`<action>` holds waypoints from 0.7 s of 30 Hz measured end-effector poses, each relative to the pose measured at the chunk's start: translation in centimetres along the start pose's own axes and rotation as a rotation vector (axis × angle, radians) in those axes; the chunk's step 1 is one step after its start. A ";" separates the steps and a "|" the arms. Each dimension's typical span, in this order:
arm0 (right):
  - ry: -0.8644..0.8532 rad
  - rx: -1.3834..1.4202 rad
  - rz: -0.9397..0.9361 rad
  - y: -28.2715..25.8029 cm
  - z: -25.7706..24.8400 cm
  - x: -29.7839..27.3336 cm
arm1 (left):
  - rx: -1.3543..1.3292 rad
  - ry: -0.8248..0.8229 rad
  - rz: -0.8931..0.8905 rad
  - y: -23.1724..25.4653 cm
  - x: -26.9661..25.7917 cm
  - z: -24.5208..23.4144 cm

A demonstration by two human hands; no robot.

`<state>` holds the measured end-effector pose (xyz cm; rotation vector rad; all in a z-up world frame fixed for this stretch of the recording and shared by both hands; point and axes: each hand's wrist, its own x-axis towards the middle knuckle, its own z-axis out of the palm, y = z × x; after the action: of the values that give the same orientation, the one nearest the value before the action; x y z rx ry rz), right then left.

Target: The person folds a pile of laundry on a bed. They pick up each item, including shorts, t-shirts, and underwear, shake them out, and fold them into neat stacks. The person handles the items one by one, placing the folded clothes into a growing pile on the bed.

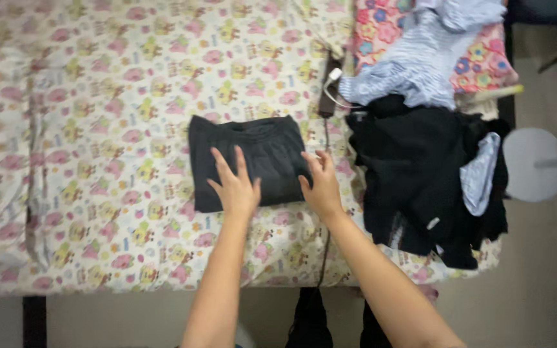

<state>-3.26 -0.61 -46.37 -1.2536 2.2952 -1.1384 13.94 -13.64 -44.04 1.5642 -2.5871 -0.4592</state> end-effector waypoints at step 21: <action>-0.142 -0.179 0.531 25.5 -22.6 -7.1 | -1.052 -0.629 -0.200 22.4 -6.2 22.3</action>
<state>-26.81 24.42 -51.83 -0.6747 2.4443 -0.6502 -7.19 6.18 -58.07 1.3321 -1.7899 -2.1468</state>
